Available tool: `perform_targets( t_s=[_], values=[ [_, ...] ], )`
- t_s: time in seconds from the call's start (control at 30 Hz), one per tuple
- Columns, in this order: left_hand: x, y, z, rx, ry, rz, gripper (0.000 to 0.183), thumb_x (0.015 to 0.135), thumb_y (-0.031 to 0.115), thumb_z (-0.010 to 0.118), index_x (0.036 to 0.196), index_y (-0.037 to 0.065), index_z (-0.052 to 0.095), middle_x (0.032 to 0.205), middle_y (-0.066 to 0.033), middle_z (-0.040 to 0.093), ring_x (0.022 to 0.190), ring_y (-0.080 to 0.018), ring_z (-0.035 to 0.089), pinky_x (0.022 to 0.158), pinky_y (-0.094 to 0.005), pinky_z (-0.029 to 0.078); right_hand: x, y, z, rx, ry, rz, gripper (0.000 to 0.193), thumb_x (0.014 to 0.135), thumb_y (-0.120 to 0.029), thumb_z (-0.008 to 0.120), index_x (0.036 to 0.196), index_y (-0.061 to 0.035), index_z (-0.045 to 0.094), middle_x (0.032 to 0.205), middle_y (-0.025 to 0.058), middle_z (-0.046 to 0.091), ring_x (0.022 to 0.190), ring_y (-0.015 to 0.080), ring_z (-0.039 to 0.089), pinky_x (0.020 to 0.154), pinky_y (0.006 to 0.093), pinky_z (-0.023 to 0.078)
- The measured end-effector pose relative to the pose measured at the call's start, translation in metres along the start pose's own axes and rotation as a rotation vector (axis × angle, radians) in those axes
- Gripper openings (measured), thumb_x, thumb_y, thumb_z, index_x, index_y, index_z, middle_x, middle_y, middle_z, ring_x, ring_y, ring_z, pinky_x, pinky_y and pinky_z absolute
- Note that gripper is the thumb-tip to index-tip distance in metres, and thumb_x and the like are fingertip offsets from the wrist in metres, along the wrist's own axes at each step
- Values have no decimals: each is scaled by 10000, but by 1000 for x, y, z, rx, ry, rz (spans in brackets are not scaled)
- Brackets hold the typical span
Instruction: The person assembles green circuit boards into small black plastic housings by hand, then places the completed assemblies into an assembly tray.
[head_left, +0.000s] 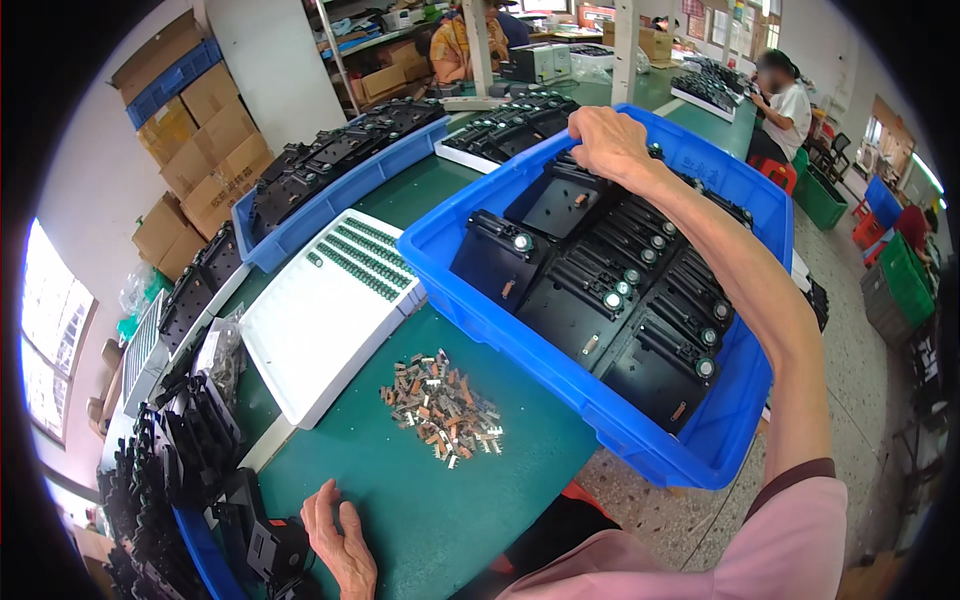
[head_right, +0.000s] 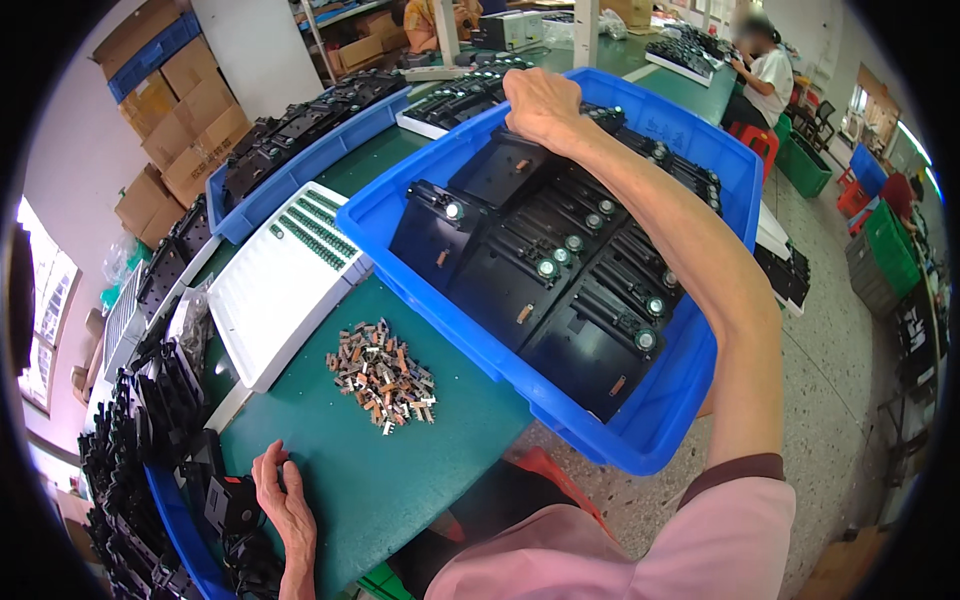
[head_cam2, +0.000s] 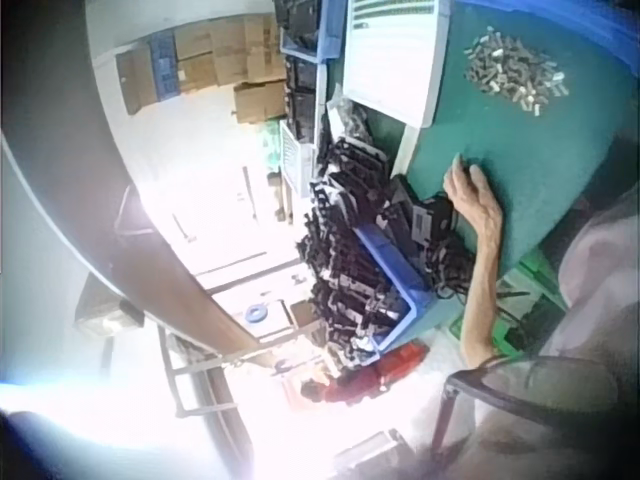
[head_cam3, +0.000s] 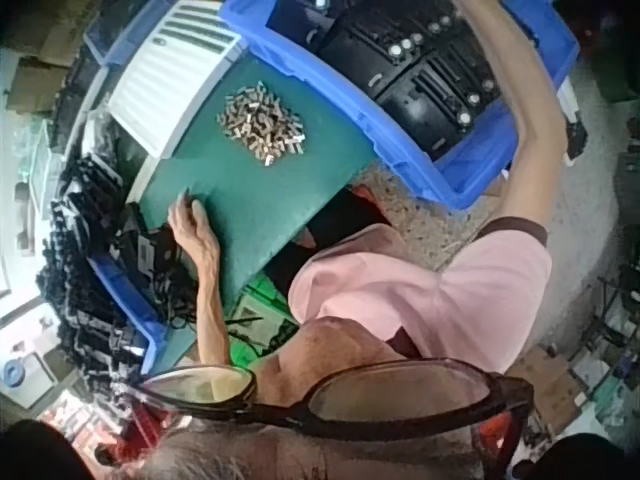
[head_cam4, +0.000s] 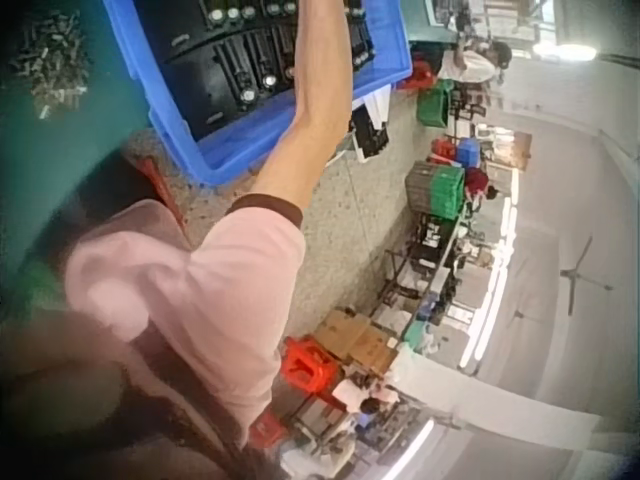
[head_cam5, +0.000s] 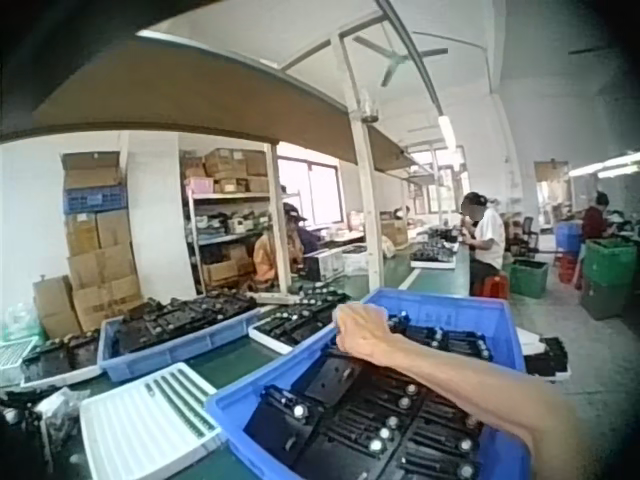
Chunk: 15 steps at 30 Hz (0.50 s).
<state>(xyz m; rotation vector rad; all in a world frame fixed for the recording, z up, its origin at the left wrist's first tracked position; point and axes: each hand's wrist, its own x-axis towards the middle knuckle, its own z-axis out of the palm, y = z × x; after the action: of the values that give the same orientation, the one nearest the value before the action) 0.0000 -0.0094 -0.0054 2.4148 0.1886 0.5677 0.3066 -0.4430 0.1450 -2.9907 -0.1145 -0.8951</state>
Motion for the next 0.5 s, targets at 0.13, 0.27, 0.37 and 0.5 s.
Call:
perform_targets(
  t_s=[0.13, 0.27, 0.37, 0.5],
  values=[
    [0, 0, -2, 34, -15, 61, 308, 954, 164, 574, 1194, -27, 599, 1039, -142, 597, 978, -279, 549, 879, -378, 432, -9, -60, -29, 303, -40, -116, 227, 759, -180, 678, 958, -79, 720, 889, 111, 728, 889, 320, 699, 757, 429, 550],
    [-3, -9, -8, 66, 4, 64, 300, 903, 137, 624, 1155, -24, 620, 1047, -161, 614, 979, -325, 554, 895, -410, 424, -54, -169, -42, 528, -207, -473, 211, 775, -185, 657, 948, -82, 721, 897, 129, 721, 888, 322, 691, 769, 439, 536],
    [2, -6, 2, 73, 31, 166, 310, 837, 104, 673, 1125, -7, 643, 1032, -148, 618, 986, -328, 556, 879, -410, 427, -95, -219, -45, 612, -399, -754, 209, 773, -170, 653, 930, -45, 710, 880, 149, 716, 849, 349, 681, 748, 449, 526],
    [6, -3, 8, 94, 51, 221, 315, 807, 103, 699, 1107, 23, 649, 1021, -120, 611, 1002, -320, 548, 863, -437, 413, -123, -278, -33, 582, -703, -842, 217, 756, -155, 660, 913, -12, 708, 845, 158, 711, 843, 341, 685, 742, 444, 526]
  ],
)
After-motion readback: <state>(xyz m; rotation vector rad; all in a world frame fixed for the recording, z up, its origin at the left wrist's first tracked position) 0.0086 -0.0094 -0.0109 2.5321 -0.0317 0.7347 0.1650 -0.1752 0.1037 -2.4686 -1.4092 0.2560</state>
